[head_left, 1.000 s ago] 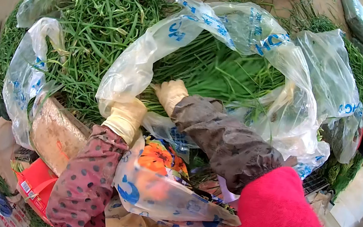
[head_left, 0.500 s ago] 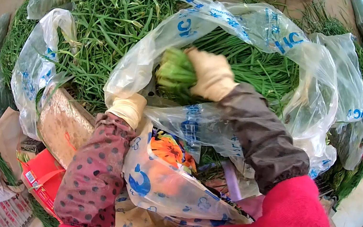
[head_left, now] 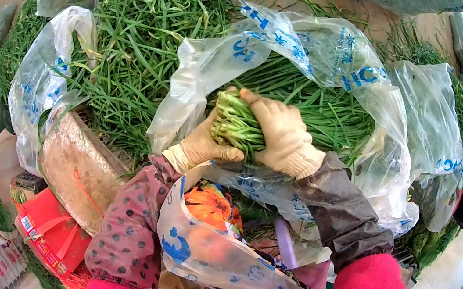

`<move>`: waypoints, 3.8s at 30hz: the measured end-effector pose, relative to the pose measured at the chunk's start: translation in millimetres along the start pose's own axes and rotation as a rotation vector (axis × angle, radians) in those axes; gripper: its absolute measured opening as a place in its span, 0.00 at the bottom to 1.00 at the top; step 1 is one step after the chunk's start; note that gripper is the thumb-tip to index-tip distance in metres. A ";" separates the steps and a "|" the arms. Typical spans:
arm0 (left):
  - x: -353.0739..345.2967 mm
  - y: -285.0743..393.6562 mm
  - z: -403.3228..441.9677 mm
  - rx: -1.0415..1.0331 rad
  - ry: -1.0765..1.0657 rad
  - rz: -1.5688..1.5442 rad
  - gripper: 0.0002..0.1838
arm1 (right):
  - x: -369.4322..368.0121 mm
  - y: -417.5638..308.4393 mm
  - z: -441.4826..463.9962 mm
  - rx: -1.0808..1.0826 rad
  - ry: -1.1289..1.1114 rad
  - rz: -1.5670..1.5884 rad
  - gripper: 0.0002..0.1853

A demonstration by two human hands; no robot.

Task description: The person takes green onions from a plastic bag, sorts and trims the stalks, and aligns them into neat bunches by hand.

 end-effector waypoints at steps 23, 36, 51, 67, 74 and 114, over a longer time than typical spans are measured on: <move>-23.5 34.1 -11.7 0.193 -0.071 -0.044 0.54 | 38.0 36.0 24.4 -0.178 0.250 0.605 0.20; 30.8 67.5 -230.8 -0.384 0.515 -0.104 0.49 | 159.8 100.4 -53.1 -0.180 0.534 1.141 0.29; -138.3 3.1 -292.6 -0.154 0.026 -0.330 0.53 | 335.1 -69.7 -46.5 0.175 0.808 0.428 0.20; -112.1 -19.5 -325.6 -0.641 -0.151 -0.749 0.60 | 147.6 -353.4 -168.2 1.523 0.339 0.355 0.20; -96.7 -40.8 -339.8 -0.664 -0.055 -0.728 0.52 | 85.5 -365.5 -222.1 1.844 0.233 0.474 0.09; -4.3 161.7 -405.1 -1.047 0.244 -0.278 0.26 | 87.7 -436.7 48.7 1.148 -0.198 0.450 0.34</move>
Point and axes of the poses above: each hand's wrist, its own z-axis towards the middle knuckle, its own x-axis out of the back of the hand, y = z × x, the point moved 6 cm from there along z, towards the middle knuckle, and after that the axes turned 12 degrees about -z, right-handed, at the moved point
